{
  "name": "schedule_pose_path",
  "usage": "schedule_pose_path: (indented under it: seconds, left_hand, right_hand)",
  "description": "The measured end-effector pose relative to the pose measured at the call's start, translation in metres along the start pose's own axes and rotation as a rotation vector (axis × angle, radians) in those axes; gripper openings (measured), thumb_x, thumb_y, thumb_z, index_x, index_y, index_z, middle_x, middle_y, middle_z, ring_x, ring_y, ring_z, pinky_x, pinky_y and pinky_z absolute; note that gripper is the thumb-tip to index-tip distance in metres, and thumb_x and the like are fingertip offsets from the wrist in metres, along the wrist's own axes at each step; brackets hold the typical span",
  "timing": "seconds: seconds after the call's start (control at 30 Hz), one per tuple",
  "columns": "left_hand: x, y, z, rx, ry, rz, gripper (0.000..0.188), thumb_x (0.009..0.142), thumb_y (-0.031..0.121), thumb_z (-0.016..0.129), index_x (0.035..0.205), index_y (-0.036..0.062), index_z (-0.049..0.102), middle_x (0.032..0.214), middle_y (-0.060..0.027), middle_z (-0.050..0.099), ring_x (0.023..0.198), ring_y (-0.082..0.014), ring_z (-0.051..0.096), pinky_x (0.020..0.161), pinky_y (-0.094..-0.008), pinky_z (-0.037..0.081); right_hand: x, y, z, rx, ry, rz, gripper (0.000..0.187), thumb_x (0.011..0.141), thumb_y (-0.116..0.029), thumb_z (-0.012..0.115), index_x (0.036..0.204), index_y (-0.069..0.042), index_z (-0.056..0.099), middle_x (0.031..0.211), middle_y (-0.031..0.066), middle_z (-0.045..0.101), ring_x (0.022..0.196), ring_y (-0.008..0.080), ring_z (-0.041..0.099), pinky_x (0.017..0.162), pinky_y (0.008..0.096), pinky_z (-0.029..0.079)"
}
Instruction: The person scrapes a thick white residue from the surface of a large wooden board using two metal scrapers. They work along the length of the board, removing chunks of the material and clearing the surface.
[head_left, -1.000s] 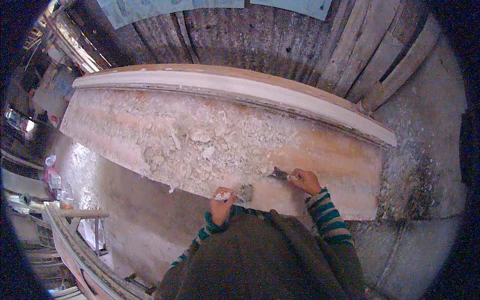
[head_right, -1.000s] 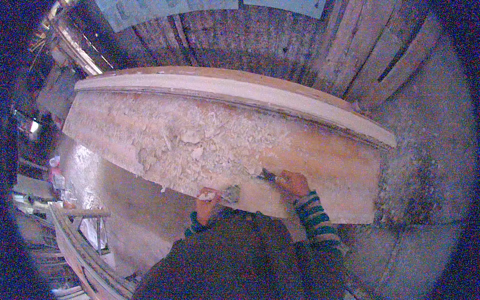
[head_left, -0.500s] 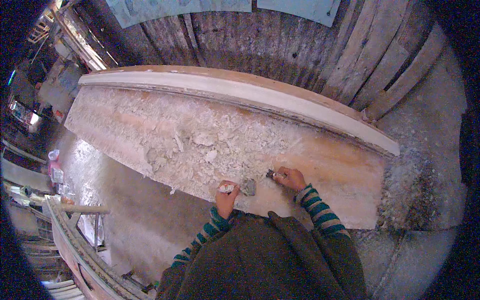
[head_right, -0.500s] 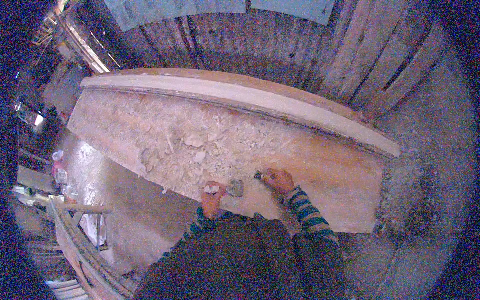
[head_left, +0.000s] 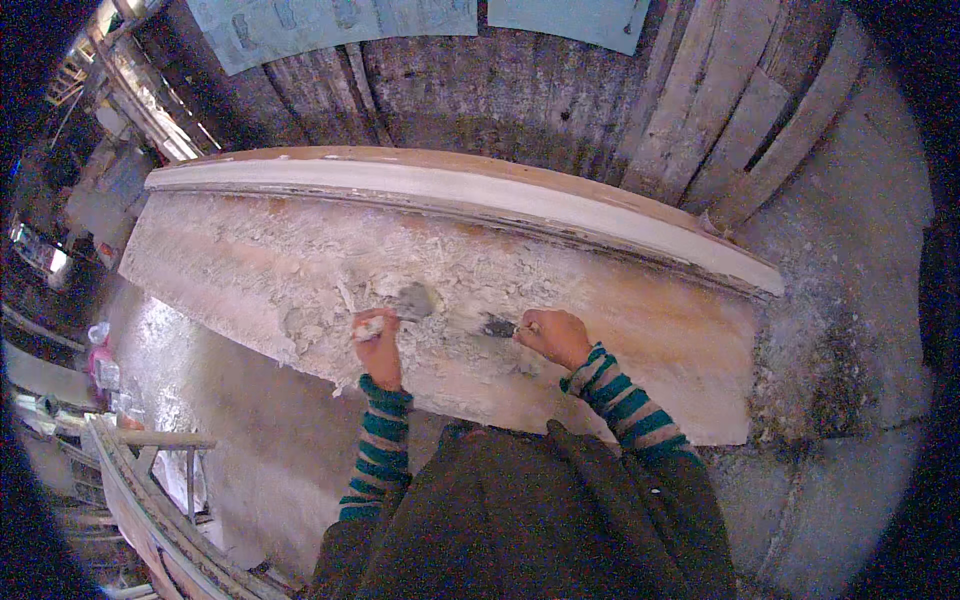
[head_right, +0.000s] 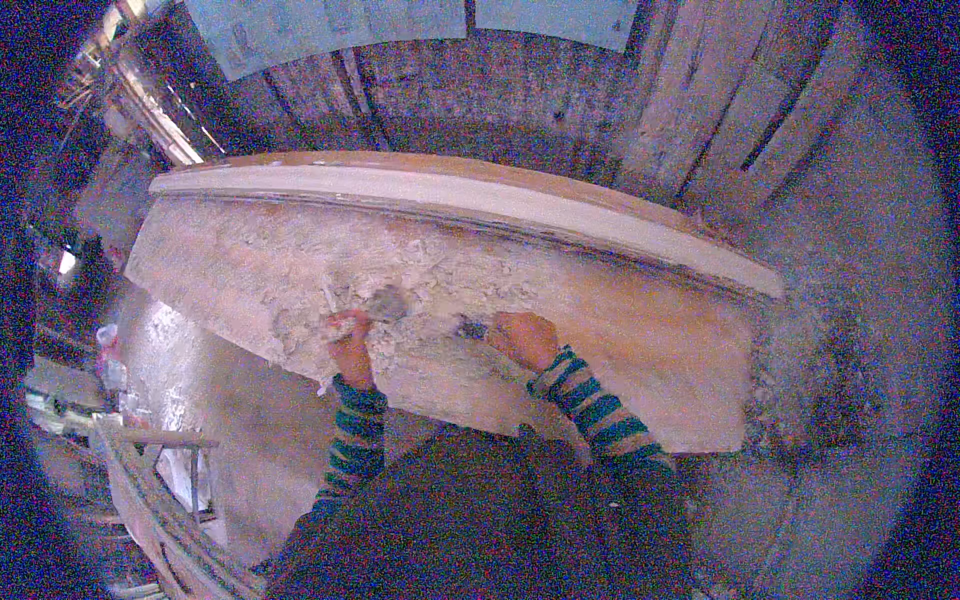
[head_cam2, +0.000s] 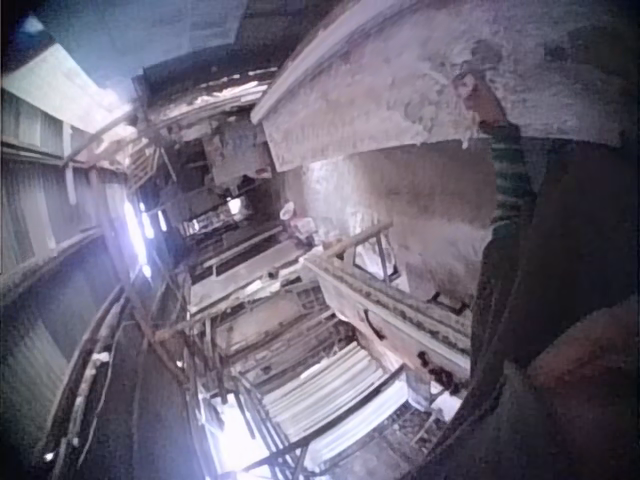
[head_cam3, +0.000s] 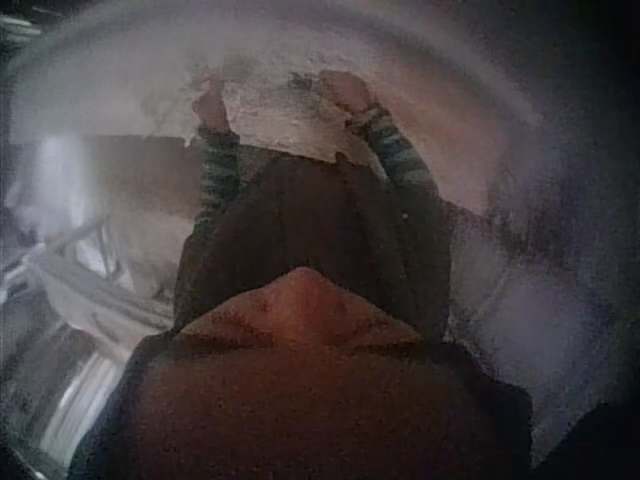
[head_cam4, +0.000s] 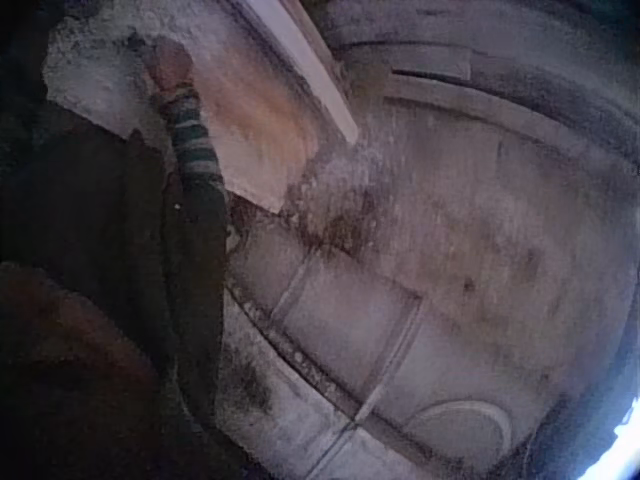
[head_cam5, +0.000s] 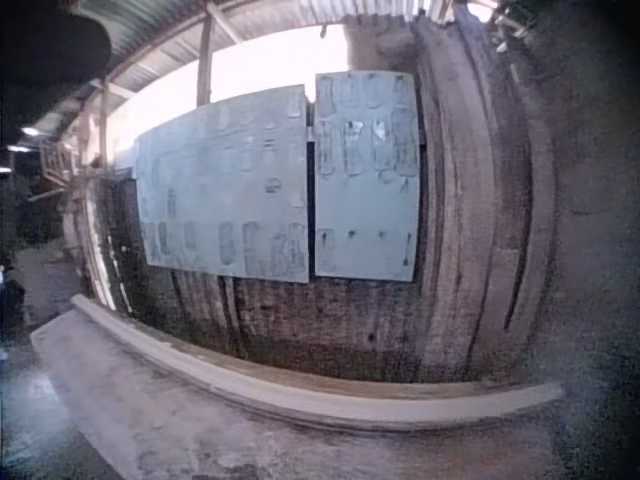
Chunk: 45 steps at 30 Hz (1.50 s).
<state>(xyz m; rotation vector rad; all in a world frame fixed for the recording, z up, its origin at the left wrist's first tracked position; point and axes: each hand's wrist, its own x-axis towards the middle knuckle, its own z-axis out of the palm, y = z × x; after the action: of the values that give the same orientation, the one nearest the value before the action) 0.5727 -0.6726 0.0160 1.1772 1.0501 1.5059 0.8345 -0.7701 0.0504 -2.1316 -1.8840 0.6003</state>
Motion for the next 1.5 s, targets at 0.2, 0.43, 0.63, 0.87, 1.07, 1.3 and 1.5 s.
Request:
schedule_pose_path:
  seconds: [0.2, 0.43, 0.63, 0.87, 1.07, 1.3, 1.5]
  left_hand:
    - [-0.018, 0.003, -0.004, -0.058, -0.011, -0.086, 0.013, 0.081, 0.001, 0.063, 0.086, 0.0060, 0.053, 0.084, -0.0035, 0.056, 0.077, -0.0139, 0.056, 0.070, -0.0289, 0.050]
    - [-0.101, -0.011, 0.015, 0.145, -0.260, -0.235, 0.015, 0.079, -0.003, 0.063, 0.088, 0.0042, 0.053, 0.084, -0.0030, 0.056, 0.077, -0.0123, 0.055, 0.069, -0.0270, 0.048]
    - [-0.125, 0.000, 0.000, 0.155, -0.266, -0.324, 0.013, 0.079, -0.001, 0.065, 0.086, 0.0051, 0.056, 0.079, -0.0016, 0.057, 0.074, -0.0088, 0.052, 0.065, -0.0232, 0.044]
    - [-0.118, -0.008, -0.028, 0.239, -0.113, -0.121, 0.012, 0.079, 0.002, 0.066, 0.086, 0.0038, 0.057, 0.084, -0.0054, 0.058, 0.081, -0.0141, 0.055, 0.073, -0.0272, 0.045]
    - [-0.114, -0.013, -0.035, 0.212, -0.084, -0.160, 0.012, 0.078, 0.001, 0.065, 0.086, 0.0032, 0.057, 0.086, -0.0058, 0.058, 0.081, -0.0149, 0.055, 0.075, -0.0281, 0.045]
    - [-0.110, -0.005, -0.030, 0.240, -0.179, -0.164, 0.012, 0.077, 0.000, 0.066, 0.085, 0.0041, 0.059, 0.086, -0.0053, 0.058, 0.080, -0.0141, 0.055, 0.074, -0.0283, 0.046]
    - [-0.120, -0.008, -0.028, 0.311, -0.221, -0.121, 0.009, 0.079, 0.000, 0.064, 0.084, 0.0037, 0.058, 0.086, -0.0059, 0.058, 0.082, -0.0141, 0.055, 0.075, -0.0274, 0.045]
  right_hand:
    - [-0.045, 0.016, -0.037, -0.103, 0.024, 0.094, 0.031, 0.077, -0.044, 0.062, 0.086, -0.014, 0.063, 0.074, 0.0135, 0.064, 0.072, 0.0335, 0.062, 0.062, 0.0443, 0.048]
    - [-0.130, 0.128, 0.030, 0.066, -0.090, 0.250, 0.030, 0.076, -0.043, 0.063, 0.087, -0.015, 0.065, 0.075, 0.0127, 0.065, 0.070, 0.0313, 0.063, 0.063, 0.0404, 0.049]
    - [-0.117, 0.116, 0.056, 0.150, -0.074, 0.261, 0.043, 0.078, -0.053, 0.056, 0.098, -0.015, 0.065, 0.075, 0.0137, 0.066, 0.071, 0.0333, 0.064, 0.066, 0.0436, 0.050]
    - [-0.118, 0.114, 0.047, 0.202, -0.064, 0.222, 0.033, 0.075, -0.045, 0.064, 0.084, -0.014, 0.066, 0.067, 0.0109, 0.063, 0.063, 0.0284, 0.062, 0.060, 0.0389, 0.047]
    - [-0.115, 0.117, 0.055, 0.202, -0.053, 0.226, 0.040, 0.078, -0.046, 0.060, 0.101, -0.013, 0.066, 0.081, 0.0167, 0.066, 0.077, 0.0334, 0.064, 0.070, 0.0427, 0.050]
    - [-0.106, 0.103, 0.056, 0.198, 0.000, 0.190, 0.036, 0.075, -0.047, 0.062, 0.088, -0.014, 0.064, 0.073, 0.0129, 0.065, 0.067, 0.0323, 0.062, 0.062, 0.0409, 0.049]
    - [-0.101, 0.077, 0.026, 0.173, -0.154, 0.274, 0.035, 0.079, -0.047, 0.058, 0.089, -0.014, 0.063, 0.071, 0.0132, 0.064, 0.068, 0.0324, 0.062, 0.063, 0.0442, 0.048]
